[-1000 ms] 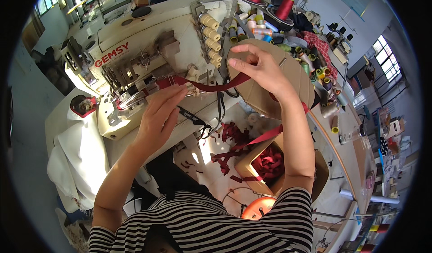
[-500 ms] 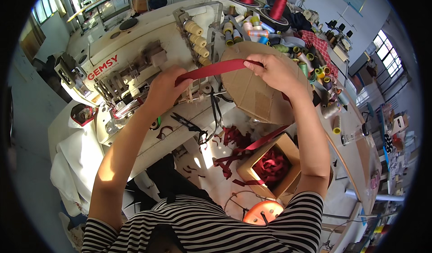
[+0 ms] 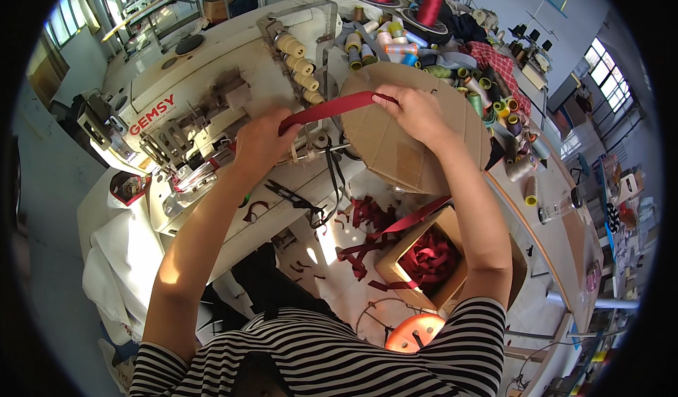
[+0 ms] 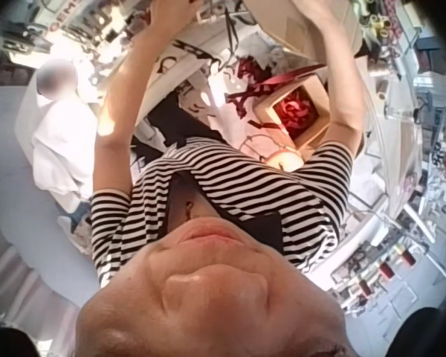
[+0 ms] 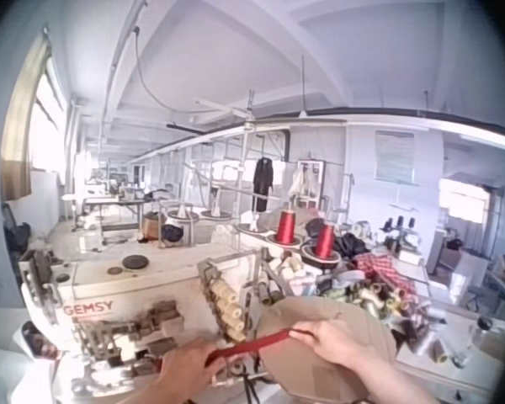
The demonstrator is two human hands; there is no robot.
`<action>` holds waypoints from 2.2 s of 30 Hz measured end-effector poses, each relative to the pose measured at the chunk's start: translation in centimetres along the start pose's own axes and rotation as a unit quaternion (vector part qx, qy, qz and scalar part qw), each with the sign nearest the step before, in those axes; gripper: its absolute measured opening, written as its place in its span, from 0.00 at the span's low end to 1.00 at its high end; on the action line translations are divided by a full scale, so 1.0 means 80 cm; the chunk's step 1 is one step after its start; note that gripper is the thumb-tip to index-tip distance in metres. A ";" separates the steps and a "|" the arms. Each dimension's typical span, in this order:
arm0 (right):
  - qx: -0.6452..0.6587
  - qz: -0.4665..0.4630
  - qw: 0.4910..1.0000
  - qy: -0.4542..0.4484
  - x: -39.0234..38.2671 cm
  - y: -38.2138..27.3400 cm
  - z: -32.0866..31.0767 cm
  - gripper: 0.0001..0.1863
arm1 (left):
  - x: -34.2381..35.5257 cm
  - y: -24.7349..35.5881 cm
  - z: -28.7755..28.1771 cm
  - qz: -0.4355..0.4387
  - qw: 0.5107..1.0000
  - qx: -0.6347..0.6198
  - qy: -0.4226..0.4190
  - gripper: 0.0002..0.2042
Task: The person sews a floral-patterned fabric piece using a GEMSY overlock sewing machine, attaching a red ribbon trim along the edge. They repeatedly guide the fabric through the machine, cut threads with scissors, and adjust the ribbon and fabric alignment.
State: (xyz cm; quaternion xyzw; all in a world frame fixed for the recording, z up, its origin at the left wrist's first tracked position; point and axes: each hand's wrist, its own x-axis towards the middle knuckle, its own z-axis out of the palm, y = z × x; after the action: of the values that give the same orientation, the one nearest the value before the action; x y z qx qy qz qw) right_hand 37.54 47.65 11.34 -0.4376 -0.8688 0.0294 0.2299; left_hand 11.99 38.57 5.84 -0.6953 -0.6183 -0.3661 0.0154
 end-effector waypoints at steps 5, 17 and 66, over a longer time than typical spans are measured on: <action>-0.042 -0.005 0.998 -0.056 -0.008 0.011 -0.004 0.13 | -0.002 0.000 0.004 0.003 0.999 0.028 -0.046 0.10; 0.241 0.138 0.957 -0.088 -0.039 0.101 -0.099 0.22 | -0.010 -0.012 0.009 0.070 0.988 0.088 -0.108 0.09; 0.320 -0.470 0.764 -0.306 -0.166 -0.540 0.235 0.28 | -0.546 -0.074 -0.203 -0.462 0.790 -0.234 0.329 0.19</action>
State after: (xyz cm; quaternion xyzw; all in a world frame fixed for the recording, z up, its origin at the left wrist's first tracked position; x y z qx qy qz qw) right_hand 4.11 13.60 0.51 0.1565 -0.9300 0.3263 0.0638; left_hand 0.33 -4.77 -7.89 -0.1471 -0.7188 -0.6695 -0.1159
